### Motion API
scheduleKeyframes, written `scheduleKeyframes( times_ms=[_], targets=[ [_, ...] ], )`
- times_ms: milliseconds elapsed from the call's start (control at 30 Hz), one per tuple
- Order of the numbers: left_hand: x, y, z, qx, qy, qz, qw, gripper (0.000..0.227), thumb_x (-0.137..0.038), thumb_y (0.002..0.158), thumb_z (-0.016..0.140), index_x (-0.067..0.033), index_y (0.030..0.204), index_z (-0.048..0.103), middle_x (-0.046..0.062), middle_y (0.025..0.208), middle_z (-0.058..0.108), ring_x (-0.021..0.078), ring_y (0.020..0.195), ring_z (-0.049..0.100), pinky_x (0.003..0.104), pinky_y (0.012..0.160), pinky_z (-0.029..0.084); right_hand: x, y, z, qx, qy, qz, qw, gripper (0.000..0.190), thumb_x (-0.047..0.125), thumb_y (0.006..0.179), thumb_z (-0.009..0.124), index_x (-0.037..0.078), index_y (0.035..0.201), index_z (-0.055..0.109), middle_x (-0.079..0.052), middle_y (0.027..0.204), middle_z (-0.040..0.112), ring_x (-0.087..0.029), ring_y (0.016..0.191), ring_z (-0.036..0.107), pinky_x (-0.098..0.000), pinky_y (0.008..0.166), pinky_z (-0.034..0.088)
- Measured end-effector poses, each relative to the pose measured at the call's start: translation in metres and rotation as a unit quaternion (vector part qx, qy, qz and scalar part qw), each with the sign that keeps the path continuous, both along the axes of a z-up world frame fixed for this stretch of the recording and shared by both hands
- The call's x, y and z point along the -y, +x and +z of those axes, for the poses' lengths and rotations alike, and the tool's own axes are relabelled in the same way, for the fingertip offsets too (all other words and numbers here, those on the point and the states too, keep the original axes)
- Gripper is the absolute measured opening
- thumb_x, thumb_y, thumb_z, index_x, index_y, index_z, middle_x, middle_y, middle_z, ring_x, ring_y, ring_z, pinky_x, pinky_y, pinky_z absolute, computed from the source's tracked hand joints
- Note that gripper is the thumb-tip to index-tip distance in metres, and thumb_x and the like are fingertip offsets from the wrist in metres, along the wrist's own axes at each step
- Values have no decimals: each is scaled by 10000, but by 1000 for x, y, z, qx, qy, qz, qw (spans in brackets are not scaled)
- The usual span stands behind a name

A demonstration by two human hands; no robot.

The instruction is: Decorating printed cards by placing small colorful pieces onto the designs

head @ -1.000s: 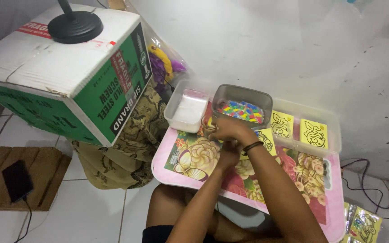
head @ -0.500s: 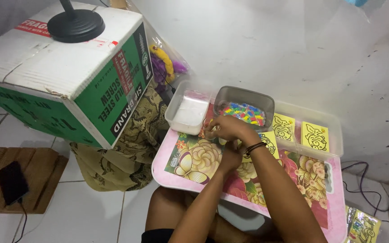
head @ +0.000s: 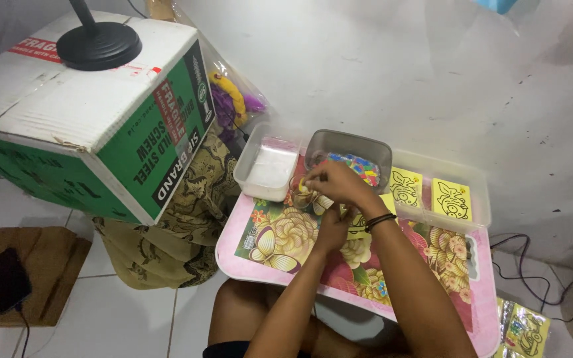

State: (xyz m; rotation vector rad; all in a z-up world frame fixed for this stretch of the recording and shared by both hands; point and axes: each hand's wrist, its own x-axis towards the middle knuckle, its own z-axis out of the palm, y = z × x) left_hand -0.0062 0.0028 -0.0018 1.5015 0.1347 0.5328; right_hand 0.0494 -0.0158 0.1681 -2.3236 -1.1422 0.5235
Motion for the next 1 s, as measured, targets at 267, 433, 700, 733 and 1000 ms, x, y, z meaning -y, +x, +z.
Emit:
scheduleKeyframes(
  times_ms=[267, 433, 700, 733, 1000],
  targets=[
    [-1, 0, -8, 24, -73, -37, 996, 310, -224, 1009, 640, 20, 1198, 611, 132, 987, 678, 205, 958, 609, 427, 933, 499, 83, 12, -16, -244, 421, -160, 859, 208, 215, 927, 734, 19, 997, 735, -96, 767, 663, -167, 616, 632, -295, 570, 598],
    [4, 17, -51, 22, -78, -31, 996, 282, -239, 1019, 648, -3, 1172, 650, 122, 1001, 707, 185, 982, 612, 430, 948, 507, 166, 29, -62, -152, 564, -283, 761, 158, 176, 991, 670, 30, 934, 688, -128, 725, 620, -201, 560, 623, -302, 528, 570],
    [29, -28, 41, 13, -138, -24, 990, 282, -242, 1006, 650, -15, 1172, 633, 98, 982, 720, 157, 887, 659, 416, 870, 574, 212, -12, -102, 177, 498, -429, 733, 174, 67, 975, 690, 101, 807, 661, -1, 582, 465, -74, 579, 438, -236, 554, 369],
    [28, -25, 34, 11, -137, -26, 990, 282, -242, 1006, 650, -15, 1172, 633, 98, 982, 720, 157, 887, 659, 416, 870, 574, 217, -6, -119, 176, 498, -432, 731, 174, 67, 975, 690, 101, 807, 661, -1, 582, 465, -74, 579, 438, -236, 554, 369],
    [12, 6, -21, 41, -153, -32, 987, 186, -202, 1038, 609, -69, 1168, 613, 60, 988, 707, 139, 898, 677, 363, 827, 595, 220, 2, -132, 161, 360, -384, 835, 71, 141, 877, 796, 160, 813, 772, -55, 632, 664, -138, 622, 640, -266, 603, 500]
  ],
)
